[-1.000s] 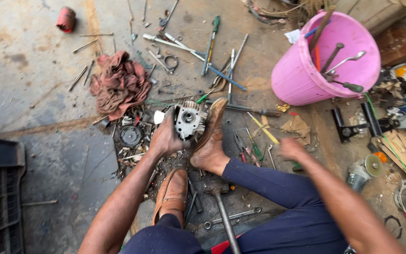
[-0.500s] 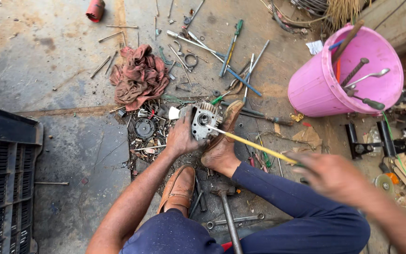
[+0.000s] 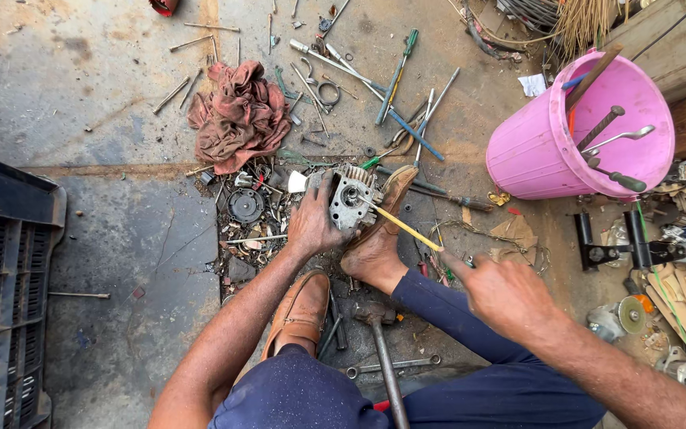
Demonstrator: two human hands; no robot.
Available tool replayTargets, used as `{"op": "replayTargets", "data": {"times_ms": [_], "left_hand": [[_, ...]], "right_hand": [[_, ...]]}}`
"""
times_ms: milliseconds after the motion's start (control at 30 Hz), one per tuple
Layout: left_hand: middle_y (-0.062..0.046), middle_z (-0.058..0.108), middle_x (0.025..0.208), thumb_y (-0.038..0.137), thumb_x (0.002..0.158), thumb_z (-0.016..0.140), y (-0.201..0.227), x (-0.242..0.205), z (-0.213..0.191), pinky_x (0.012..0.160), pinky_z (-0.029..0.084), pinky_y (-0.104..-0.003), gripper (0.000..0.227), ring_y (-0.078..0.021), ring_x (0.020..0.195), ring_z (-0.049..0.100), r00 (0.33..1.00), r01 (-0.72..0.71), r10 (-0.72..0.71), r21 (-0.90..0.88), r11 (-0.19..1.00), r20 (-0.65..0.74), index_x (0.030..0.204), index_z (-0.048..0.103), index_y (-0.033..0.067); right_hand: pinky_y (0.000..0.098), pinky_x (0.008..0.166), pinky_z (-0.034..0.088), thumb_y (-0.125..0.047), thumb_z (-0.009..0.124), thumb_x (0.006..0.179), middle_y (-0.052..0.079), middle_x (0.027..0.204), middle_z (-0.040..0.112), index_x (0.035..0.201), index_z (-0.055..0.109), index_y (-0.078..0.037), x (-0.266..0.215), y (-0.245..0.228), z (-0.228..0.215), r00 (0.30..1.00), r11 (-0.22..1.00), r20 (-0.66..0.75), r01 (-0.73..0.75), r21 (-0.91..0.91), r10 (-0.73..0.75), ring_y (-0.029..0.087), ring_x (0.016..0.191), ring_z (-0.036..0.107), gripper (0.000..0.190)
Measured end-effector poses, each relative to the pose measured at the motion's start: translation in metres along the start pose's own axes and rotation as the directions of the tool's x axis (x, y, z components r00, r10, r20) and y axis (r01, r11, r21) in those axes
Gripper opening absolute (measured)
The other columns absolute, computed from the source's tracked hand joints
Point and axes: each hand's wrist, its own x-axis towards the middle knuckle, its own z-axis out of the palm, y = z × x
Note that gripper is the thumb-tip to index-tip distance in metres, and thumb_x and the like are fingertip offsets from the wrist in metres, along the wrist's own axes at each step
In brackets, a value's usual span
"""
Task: The person sits on the floor and uses a hammer and a metal punch to strike a metal engine part. They repeatedly reposition the punch and strike it with the hammer. Later, they use a screwdriver to scrape the inside of the engine part.
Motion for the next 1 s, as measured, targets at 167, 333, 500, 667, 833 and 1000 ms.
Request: {"op": "replayTargets", "data": {"times_ms": [167,333,500,667,833,1000], "left_hand": [[-0.027,0.043,0.143,0.05,0.047,0.098,0.003,0.0,-0.002,0.097,0.042,-0.062,0.139,-0.046,0.131,0.048,0.999,-0.009,0.011,0.068,0.998,-0.034,0.157,0.02,0.0161],[-0.024,0.047,0.143,0.048,0.049,0.096,0.006,0.003,-0.003,0.1,0.041,-0.064,0.139,-0.0419,0.133,0.049,1.0,-0.009,0.008,0.054,0.999,0.015,0.156,0.017,0.0065],[-0.027,0.053,0.137,0.047,0.053,0.094,0.01,0.003,-0.01,0.098,0.046,-0.06,0.139,-0.0431,0.122,0.058,0.999,-0.016,0.014,0.037,0.999,0.036,0.16,0.013,0.0064],[-0.035,0.059,0.125,0.04,0.053,0.091,0.012,0.003,-0.009,0.093,0.055,-0.049,0.139,-0.0496,0.107,0.065,0.995,-0.061,0.056,0.064,0.996,0.078,0.159,0.012,-0.0008],[-0.034,0.058,0.124,0.036,0.048,0.092,0.019,0.007,-0.014,0.094,0.054,-0.049,0.14,-0.0502,0.108,0.063,0.993,-0.093,0.082,0.123,0.988,0.089,0.157,0.011,-0.001],[-0.027,0.067,0.122,0.041,0.053,0.083,-0.002,0.02,-0.008,0.096,0.057,-0.044,0.139,-0.0408,0.107,0.07,0.97,0.138,-0.117,-0.087,0.987,0.212,0.162,0.005,0.0032]], "right_hand": [[0.047,0.057,0.06,-0.011,0.055,0.089,0.016,0.075,0.072,0.14,0.054,-0.006,0.017,-0.033,-0.032,0.996,0.993,0.089,0.028,-0.114,-0.018,0.033,0.068,0.075,0.051],[0.0459,0.061,0.06,-0.016,0.058,0.089,0.015,0.076,0.072,0.107,0.07,-0.004,0.044,-0.046,-0.049,0.994,0.982,0.027,0.106,-0.158,-0.104,0.032,0.072,0.074,0.025],[0.0477,0.063,0.059,-0.016,0.057,0.09,0.015,0.074,0.072,0.113,0.067,-0.007,0.04,-0.037,-0.051,0.996,0.988,0.047,0.08,-0.136,-0.074,0.032,0.07,0.074,0.027],[0.05,0.063,0.059,-0.019,0.054,0.094,0.017,0.072,0.071,0.134,0.058,-0.005,0.018,-0.021,-0.038,0.993,0.995,0.097,-0.078,0.068,0.071,0.033,0.064,0.073,0.042],[0.0542,0.072,0.055,-0.03,0.062,0.09,0.02,0.079,0.071,0.118,0.068,-0.007,0.006,-0.003,-0.015,0.993,0.96,-0.085,-0.051,0.277,0.077,0.04,0.077,0.071,0.036],[0.0499,0.072,0.055,-0.04,0.064,0.094,0.019,0.08,0.074,0.113,0.071,-0.008,0.016,0.031,0.036,0.972,0.781,0.025,-0.204,0.59,0.236,0.036,0.076,0.071,0.038]]}}
